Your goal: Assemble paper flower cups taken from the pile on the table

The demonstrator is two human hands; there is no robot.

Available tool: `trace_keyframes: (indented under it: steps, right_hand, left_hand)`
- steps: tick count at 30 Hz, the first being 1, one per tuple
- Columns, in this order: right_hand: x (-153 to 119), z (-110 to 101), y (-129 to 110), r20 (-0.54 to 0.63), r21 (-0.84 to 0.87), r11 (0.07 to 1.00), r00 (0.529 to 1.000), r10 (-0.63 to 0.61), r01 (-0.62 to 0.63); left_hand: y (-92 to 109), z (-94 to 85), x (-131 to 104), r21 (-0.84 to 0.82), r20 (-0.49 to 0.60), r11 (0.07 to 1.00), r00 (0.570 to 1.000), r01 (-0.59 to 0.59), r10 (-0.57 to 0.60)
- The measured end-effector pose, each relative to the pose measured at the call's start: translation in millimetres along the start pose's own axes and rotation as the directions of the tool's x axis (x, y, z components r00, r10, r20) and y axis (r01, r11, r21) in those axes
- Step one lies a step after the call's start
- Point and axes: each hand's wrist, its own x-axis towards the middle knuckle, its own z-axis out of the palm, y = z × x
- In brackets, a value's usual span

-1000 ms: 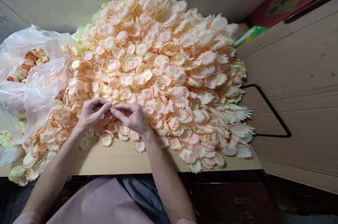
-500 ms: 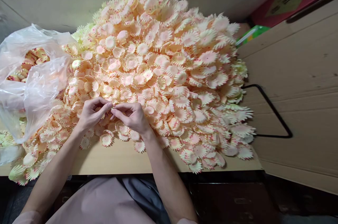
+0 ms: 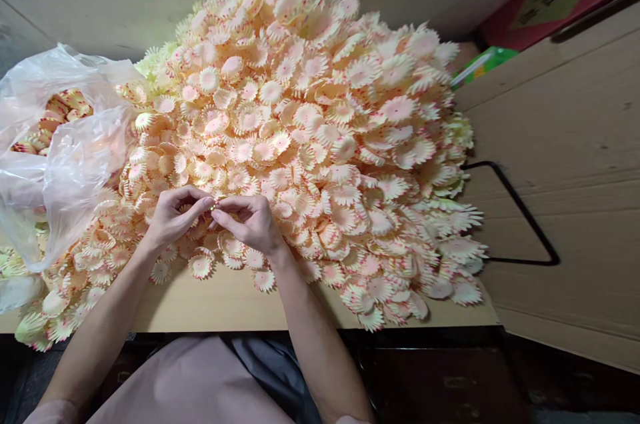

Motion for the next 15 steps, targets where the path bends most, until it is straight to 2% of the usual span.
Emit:
trace_keyframes:
  steps: [6,15]
  right_hand:
    - [0.5,1.0,-0.9,-0.009,-0.013,1.000,1.000,0.024,-0.024]
    - [1.3,0.7,3.1,-0.035,-0.006,1.000,0.999,0.016,-0.016]
  left_hand:
    - [-2.0,0.8,0.1,-0.019,-0.016,1.000,1.000,-0.009,0.009]
    - [1.2,1.0,1.4,0.048,-0.017,0.998,0.999,-0.051,0.052]
